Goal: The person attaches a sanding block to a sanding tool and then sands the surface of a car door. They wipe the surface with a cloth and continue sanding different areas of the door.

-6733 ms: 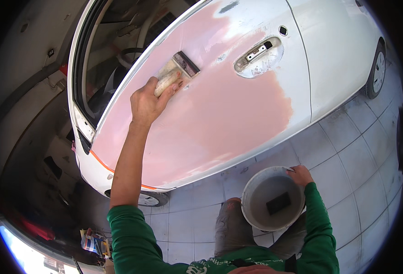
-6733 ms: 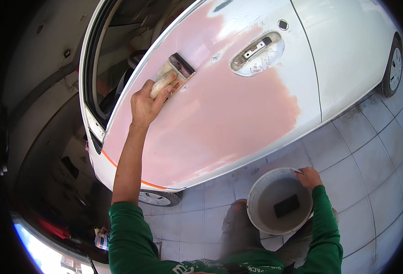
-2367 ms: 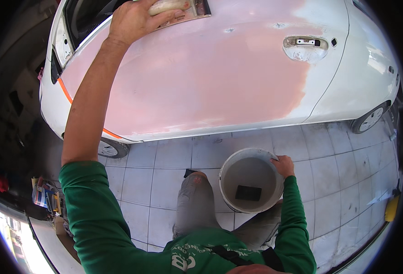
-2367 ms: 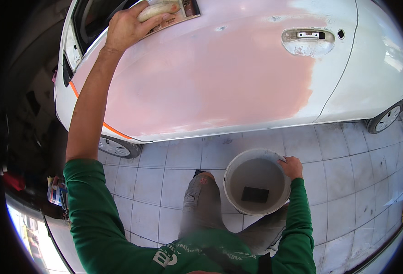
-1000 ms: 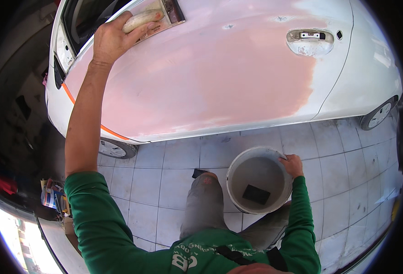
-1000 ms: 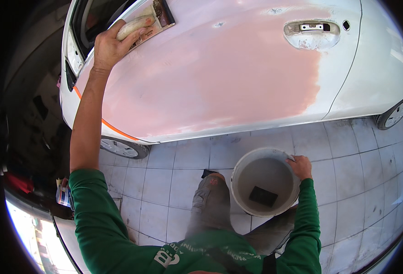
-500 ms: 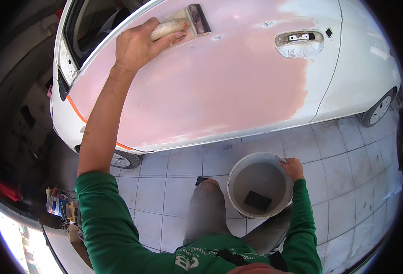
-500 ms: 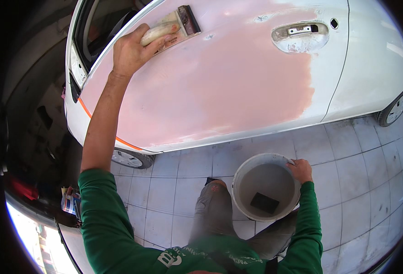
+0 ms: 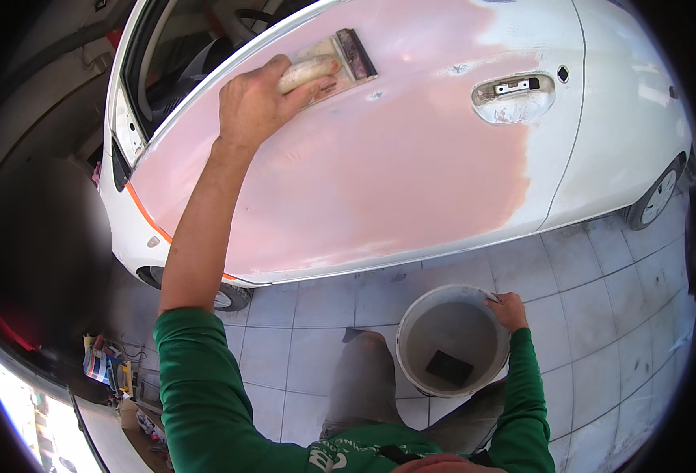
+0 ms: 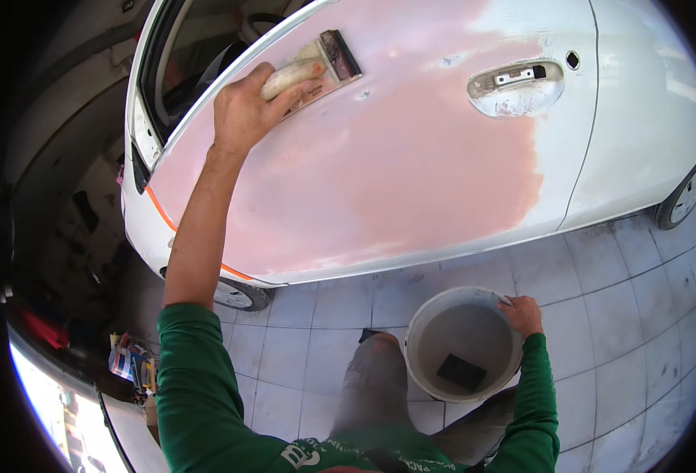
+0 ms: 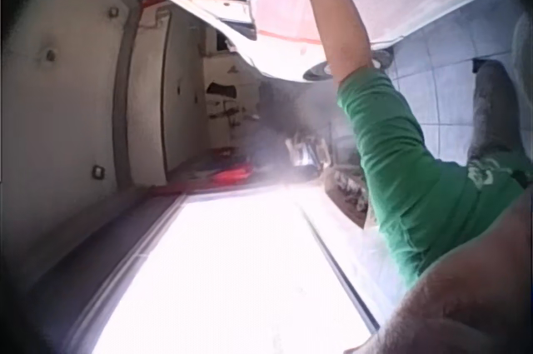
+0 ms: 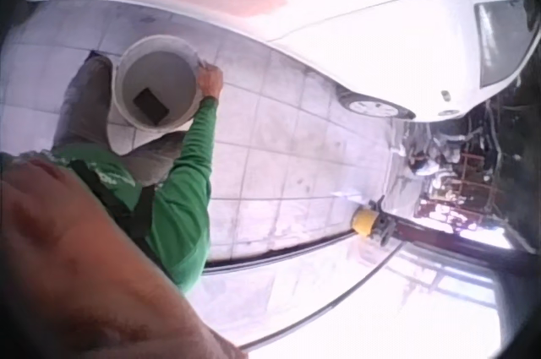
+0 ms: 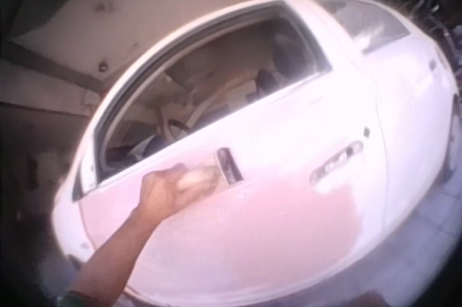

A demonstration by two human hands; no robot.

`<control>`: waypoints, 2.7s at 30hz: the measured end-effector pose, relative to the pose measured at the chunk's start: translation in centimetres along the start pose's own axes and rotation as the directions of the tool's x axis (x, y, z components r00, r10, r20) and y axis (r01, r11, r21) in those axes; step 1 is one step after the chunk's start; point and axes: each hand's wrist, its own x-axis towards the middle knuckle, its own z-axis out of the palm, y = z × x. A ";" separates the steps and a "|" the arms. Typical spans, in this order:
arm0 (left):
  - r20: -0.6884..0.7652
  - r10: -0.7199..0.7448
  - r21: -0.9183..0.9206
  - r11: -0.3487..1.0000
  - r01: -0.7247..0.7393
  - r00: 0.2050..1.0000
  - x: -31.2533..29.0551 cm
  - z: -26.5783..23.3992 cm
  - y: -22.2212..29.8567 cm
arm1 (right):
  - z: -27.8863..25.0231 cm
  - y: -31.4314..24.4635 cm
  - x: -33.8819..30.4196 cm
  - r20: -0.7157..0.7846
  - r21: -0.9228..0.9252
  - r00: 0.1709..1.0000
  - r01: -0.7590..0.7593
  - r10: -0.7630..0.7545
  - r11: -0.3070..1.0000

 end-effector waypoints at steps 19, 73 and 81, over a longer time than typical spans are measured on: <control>0.020 -0.090 0.093 0.992 0.088 0.996 6.3 -0.3 -3.8 | 0.7 0.1 -0.4 -0.042 0.006 0.996 0.074 -0.074 0.997; 0.302 -0.329 -0.429 0.792 0.435 0.895 -15.8 -1.1 4.5 | 2.0 -5.0 -4.4 -0.257 -0.425 0.703 0.534 -0.663 0.731; 0.884 -0.359 -0.445 -0.452 0.773 0.299 -40.4 5.7 23.1 | 13.9 -1.9 -4.1 0.561 -0.526 0.821 0.255 0.106 0.811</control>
